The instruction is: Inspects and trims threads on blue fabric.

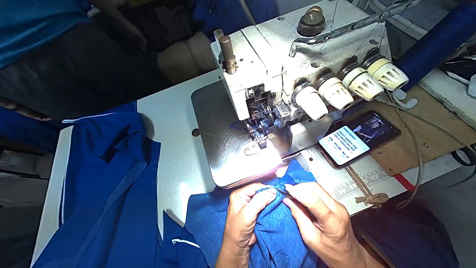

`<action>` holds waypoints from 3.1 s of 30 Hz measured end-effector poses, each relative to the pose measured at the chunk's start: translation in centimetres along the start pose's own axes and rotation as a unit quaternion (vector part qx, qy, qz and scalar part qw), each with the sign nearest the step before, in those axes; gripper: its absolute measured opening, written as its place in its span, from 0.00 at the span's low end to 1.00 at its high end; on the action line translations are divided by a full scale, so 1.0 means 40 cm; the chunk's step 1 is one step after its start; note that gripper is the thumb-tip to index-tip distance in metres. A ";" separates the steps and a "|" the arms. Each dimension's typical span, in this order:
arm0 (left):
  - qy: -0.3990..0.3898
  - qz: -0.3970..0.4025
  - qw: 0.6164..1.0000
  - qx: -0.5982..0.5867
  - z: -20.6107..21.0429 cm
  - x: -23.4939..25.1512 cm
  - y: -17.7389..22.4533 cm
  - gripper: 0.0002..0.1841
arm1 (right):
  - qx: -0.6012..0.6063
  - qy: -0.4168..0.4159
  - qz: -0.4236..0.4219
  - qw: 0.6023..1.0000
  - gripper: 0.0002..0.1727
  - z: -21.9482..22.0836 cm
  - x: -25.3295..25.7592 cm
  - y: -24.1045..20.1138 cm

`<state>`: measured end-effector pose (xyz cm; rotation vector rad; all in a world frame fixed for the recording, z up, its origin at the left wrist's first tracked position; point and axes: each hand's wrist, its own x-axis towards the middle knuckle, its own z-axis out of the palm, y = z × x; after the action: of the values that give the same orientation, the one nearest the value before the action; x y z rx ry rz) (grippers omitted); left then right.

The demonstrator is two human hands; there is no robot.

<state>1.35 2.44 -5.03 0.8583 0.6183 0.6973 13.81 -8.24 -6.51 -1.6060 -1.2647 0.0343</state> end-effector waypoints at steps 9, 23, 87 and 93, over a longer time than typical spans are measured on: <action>0.020 -0.015 0.999 -0.030 0.005 -0.003 0.004 0.06 | -0.022 -0.011 -0.026 0.999 0.10 -0.004 0.003 0.005; 0.032 0.022 0.999 0.037 0.005 -0.003 -0.001 0.04 | 0.054 -0.032 0.057 0.996 0.10 -0.012 0.018 -0.010; 0.018 0.060 0.987 0.149 0.011 -0.004 -0.001 0.04 | 0.057 0.011 0.192 0.980 0.17 -0.098 0.056 0.018; 0.014 0.067 0.985 0.158 0.007 -0.003 -0.001 0.03 | -0.255 -0.070 0.114 0.958 0.21 -0.144 0.028 0.080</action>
<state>1.49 2.21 -4.88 1.1934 0.7122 0.7443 19.80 -11.06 -5.59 -2.2260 -1.2515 -0.0387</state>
